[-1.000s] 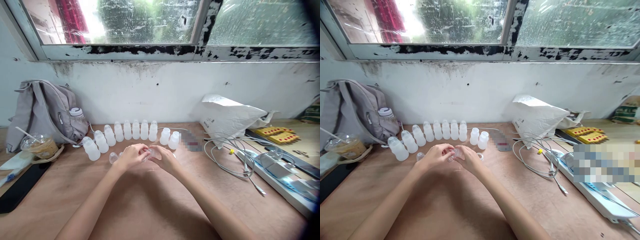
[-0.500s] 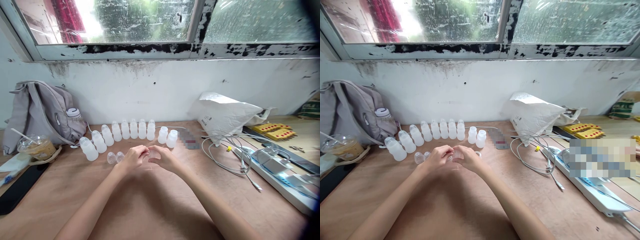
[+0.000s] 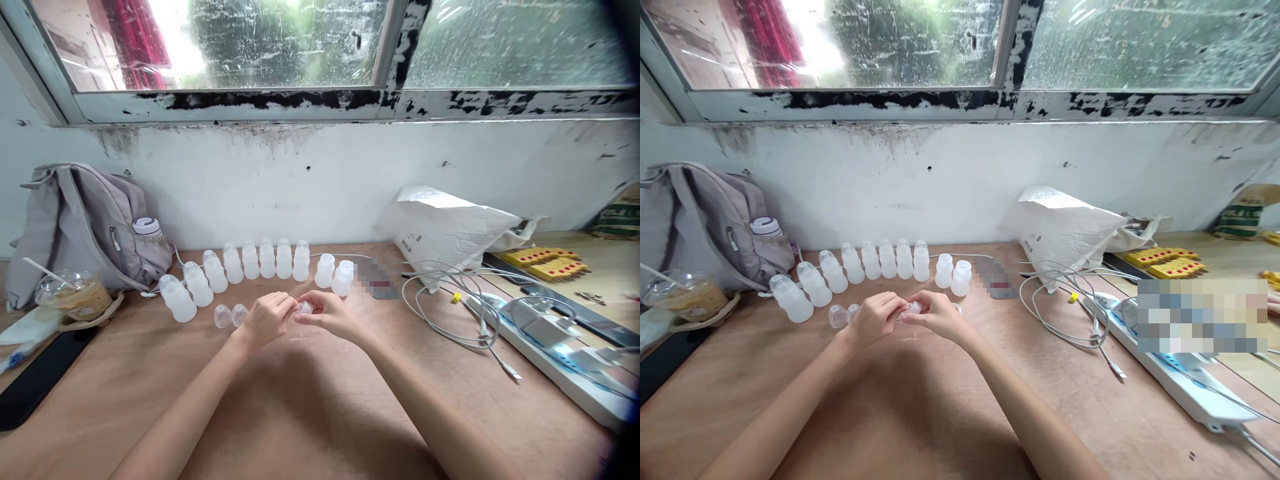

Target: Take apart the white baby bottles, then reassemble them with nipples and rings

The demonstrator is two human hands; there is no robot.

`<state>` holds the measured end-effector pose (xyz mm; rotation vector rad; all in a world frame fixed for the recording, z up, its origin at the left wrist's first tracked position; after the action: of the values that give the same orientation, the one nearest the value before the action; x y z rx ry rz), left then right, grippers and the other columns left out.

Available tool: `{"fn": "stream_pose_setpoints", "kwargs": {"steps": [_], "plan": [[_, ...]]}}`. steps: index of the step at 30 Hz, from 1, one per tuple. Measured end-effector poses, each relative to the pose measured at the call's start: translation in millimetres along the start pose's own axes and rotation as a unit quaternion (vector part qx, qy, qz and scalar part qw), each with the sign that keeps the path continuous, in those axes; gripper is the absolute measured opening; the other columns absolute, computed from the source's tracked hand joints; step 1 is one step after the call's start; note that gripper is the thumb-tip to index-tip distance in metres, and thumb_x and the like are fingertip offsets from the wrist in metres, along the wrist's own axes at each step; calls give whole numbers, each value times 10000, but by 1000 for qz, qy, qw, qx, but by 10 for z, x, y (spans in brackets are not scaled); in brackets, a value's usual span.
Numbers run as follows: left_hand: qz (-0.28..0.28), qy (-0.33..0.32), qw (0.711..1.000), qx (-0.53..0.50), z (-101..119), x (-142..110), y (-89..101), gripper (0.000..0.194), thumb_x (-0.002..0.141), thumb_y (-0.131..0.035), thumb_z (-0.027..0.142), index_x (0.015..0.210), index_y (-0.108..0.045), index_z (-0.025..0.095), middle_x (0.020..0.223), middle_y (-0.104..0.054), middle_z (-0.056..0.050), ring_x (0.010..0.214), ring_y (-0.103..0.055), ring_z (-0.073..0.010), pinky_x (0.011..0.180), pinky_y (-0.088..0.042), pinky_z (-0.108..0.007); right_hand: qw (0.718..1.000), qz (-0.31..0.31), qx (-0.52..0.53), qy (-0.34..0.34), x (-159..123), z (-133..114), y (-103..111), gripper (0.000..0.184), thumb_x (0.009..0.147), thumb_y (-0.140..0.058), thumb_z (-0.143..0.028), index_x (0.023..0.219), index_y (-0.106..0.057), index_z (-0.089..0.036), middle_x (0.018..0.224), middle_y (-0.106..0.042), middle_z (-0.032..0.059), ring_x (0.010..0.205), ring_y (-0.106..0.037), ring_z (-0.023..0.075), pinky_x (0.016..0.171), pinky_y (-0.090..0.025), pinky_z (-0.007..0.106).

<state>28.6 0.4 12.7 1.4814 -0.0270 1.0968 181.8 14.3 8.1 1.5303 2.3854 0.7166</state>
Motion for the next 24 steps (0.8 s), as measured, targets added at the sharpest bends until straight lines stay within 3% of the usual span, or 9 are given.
{"fn": "stream_pose_setpoints", "kwargs": {"steps": [3,9,24], "plan": [[15,-20,1000,-3,23,2,15,208,866,-400,156,754,-574,170,648,-599,-26,594,-532,-144,575,-431,-266,988,-80,122,-52,-4,1,40,323,673,-686,-390,918,-655,-180,756,-616,9,731,-557,153,647,-441,260],[50,-29,997,-48,70,6,39,187,878,-417,174,792,-583,175,696,-640,-25,618,-555,-123,593,-459,-242,934,-183,299,-64,-37,-15,99,362,660,-714,-318,981,-649,-163,895,-628,36,841,-576,153,812,-451,309],[13,-2,981,-195,202,52,80,165,861,-475,212,781,-609,156,698,-640,-38,601,-568,-109,570,-461,-216,918,-295,259,-55,-93,-29,224,335,640,-728,-302,925,-654,-141,845,-676,44,817,-617,172,778,-462,301]]}}
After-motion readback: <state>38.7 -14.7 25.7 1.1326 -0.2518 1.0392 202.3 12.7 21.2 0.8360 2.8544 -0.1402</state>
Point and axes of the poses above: each hand's wrist, its own x-axis towards the middle knuckle, its own y-axis out of the back of the hand, z = x × y, the point moved 3 cm from there along x, towards the middle knuckle
